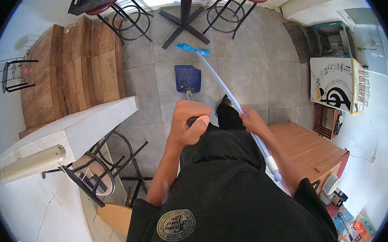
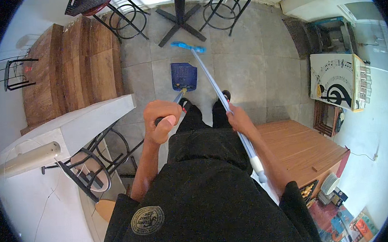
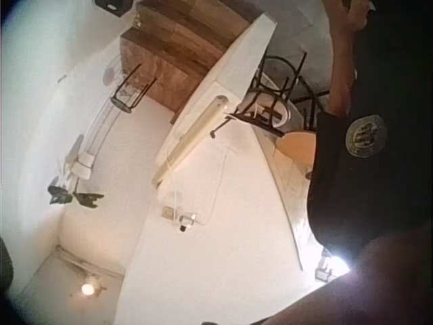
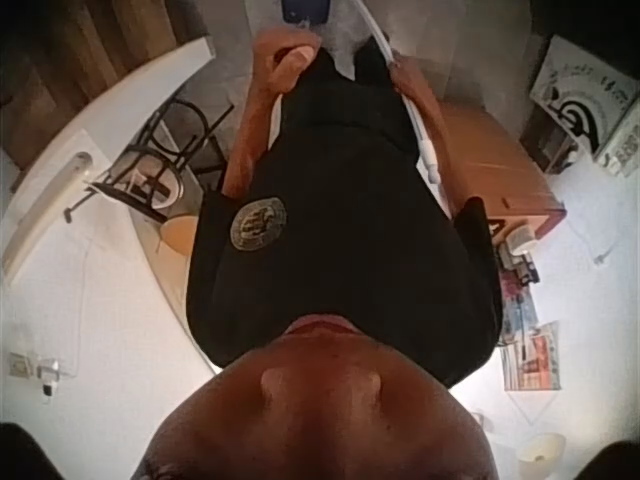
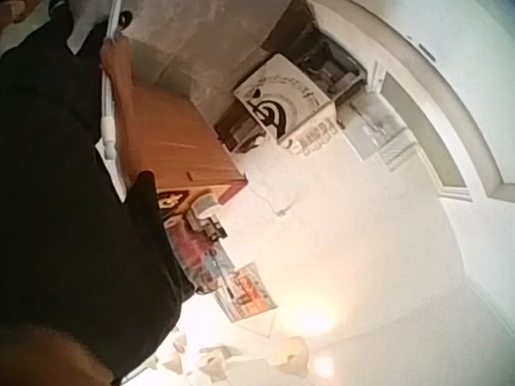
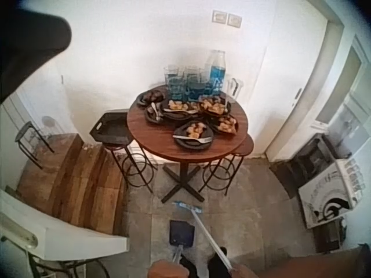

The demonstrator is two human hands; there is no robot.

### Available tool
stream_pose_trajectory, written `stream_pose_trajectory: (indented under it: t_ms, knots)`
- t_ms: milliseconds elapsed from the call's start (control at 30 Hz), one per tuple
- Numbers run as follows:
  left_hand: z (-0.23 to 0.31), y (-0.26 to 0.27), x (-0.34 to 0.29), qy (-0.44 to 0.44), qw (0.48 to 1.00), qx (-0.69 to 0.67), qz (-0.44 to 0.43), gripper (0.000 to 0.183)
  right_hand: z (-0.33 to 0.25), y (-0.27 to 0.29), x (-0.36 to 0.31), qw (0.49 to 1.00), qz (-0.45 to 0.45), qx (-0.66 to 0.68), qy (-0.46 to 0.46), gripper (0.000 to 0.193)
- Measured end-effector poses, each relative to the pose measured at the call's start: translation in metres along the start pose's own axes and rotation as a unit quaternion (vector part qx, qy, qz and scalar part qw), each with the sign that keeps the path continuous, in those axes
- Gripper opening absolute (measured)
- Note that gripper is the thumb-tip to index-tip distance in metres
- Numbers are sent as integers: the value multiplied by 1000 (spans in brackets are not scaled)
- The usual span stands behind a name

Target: Sweeping the floor of a cafe using a broom and dustpan.

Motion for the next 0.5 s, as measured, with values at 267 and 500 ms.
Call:
stream_pose_trajectory:
  t_ms: [267,500]
  knots:
    - [2,-1,1,-5,1000,-2,-2,21,6,-46,21,990,3,-135,26,29]
    - [3,2,-5,-1,1000,9,-9,19,20,-5,-30,997,-69,17,-22,36]
Point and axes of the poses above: each hand's wrist, its own x-axis towards the middle knuckle, its own y-axis out of the back of the hand, z = x × y, the point moved 9 cm from there along x, towards the middle knuckle, and after that the axes turned 13 degrees about -y, right-handed, at the moved point
